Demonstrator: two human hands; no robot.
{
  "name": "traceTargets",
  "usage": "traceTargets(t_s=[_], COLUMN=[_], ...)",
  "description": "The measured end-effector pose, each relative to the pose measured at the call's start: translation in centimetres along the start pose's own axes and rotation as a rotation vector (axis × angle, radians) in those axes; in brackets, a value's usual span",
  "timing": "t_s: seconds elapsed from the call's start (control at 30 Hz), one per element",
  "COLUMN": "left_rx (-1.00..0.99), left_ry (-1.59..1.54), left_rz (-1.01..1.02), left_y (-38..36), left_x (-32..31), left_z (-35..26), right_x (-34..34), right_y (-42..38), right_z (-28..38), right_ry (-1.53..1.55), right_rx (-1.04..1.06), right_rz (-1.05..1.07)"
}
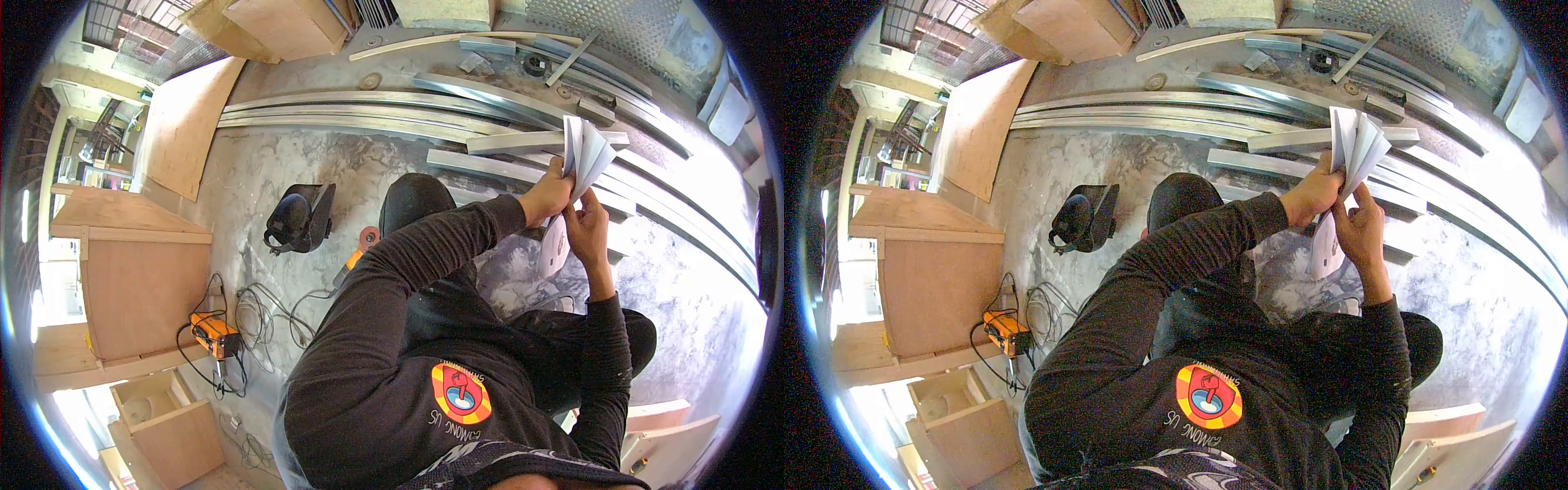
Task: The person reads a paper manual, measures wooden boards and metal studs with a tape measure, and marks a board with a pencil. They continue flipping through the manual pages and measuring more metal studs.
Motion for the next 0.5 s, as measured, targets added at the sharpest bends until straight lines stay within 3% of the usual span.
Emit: traceTargets(t_s=[0.5], left_rx=[-0.003], left_ry=[-0.022], left_rz=[-0.004], left_y=[0.12], left_x=[0.07], left_z=[0.16], right_x=[-0.11], right_y=[0.01], right_z=[-0.83], right_ry=[-0.026], right_rx=[0.002], right_rz=[-0.001])
Point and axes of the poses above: each hand's wrist, its own y-axis towards the middle knuckle, its own x-axis out of the back of the hand, z = x × y, the point moved 5 cm from there along y, towards the middle knuckle, and after that the axes turned 1 degree about y, right-handed, at the moved point
